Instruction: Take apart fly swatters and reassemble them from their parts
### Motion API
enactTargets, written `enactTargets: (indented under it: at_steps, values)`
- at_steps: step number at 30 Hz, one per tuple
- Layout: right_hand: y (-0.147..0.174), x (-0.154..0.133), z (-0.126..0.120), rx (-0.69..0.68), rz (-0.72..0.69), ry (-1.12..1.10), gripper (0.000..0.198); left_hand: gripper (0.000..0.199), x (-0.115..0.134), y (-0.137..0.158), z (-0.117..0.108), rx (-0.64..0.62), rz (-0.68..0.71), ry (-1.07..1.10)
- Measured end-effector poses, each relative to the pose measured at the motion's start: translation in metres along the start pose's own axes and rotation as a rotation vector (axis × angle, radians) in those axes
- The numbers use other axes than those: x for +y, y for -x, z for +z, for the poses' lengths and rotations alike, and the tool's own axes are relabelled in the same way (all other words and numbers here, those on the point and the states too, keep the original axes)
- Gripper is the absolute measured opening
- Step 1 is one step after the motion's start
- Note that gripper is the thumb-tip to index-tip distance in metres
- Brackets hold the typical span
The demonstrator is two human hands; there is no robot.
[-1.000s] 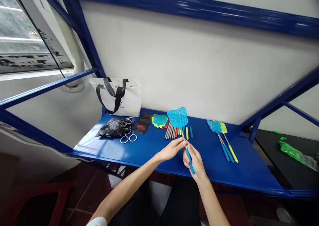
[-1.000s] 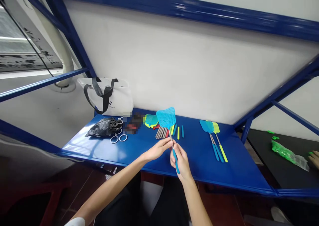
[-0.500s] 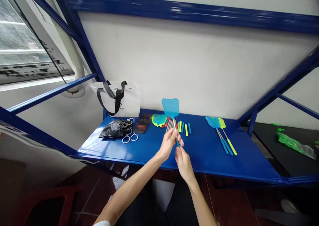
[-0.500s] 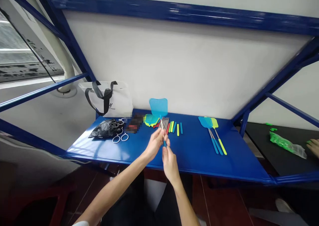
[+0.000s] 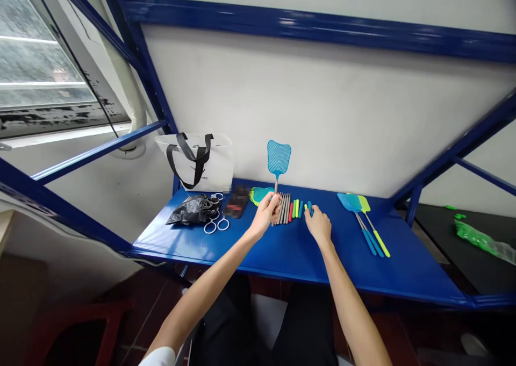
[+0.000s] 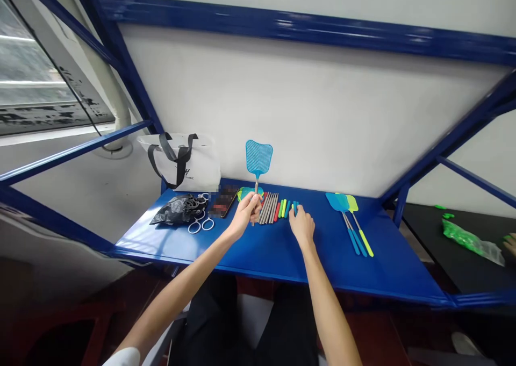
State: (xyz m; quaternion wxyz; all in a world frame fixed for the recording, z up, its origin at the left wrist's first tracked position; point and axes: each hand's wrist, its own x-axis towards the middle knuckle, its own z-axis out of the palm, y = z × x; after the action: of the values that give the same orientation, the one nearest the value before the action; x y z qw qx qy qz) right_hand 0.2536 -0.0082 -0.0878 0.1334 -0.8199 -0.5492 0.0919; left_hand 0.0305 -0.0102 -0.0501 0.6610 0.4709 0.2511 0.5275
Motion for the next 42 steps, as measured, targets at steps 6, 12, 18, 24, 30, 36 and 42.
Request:
enactTargets:
  at_steps: [6,12,18,24,30,36,42]
  values:
    - [-0.002,-0.009,0.021,0.018,-0.067,0.077,0.045,0.063,-0.042,-0.029,-0.011,0.010,-0.054,0.022]
    - [-0.003,-0.017,0.022,0.092,-0.230,-0.788,0.051,0.066,-0.068,-0.039,-0.015,-0.041,-0.177,-0.024]
    - [-0.014,-0.043,0.003,-0.055,-0.142,-1.481,0.060,0.055,-0.065,-0.013,0.002,-0.199,-0.336,0.012]
    - [0.010,-0.041,0.003,-0.087,-0.182,-1.514,0.059,0.059,-0.062,-0.004,0.017,-0.066,-0.248,0.007]
    - [0.024,-0.031,-0.013,-0.167,-0.224,-1.521,0.056,0.056,-0.059,0.010,0.027,-0.014,-0.232,-0.021]
    - [0.043,-0.031,-0.017,-0.257,-0.219,-1.509,0.057,0.052,-0.053,0.029,0.030,-0.069,-0.233,0.063]
    - [-0.012,0.019,-0.083,0.354,-0.179,-1.688,0.063,0.047,-0.057,0.078,0.016,-0.065,-0.416,0.141]
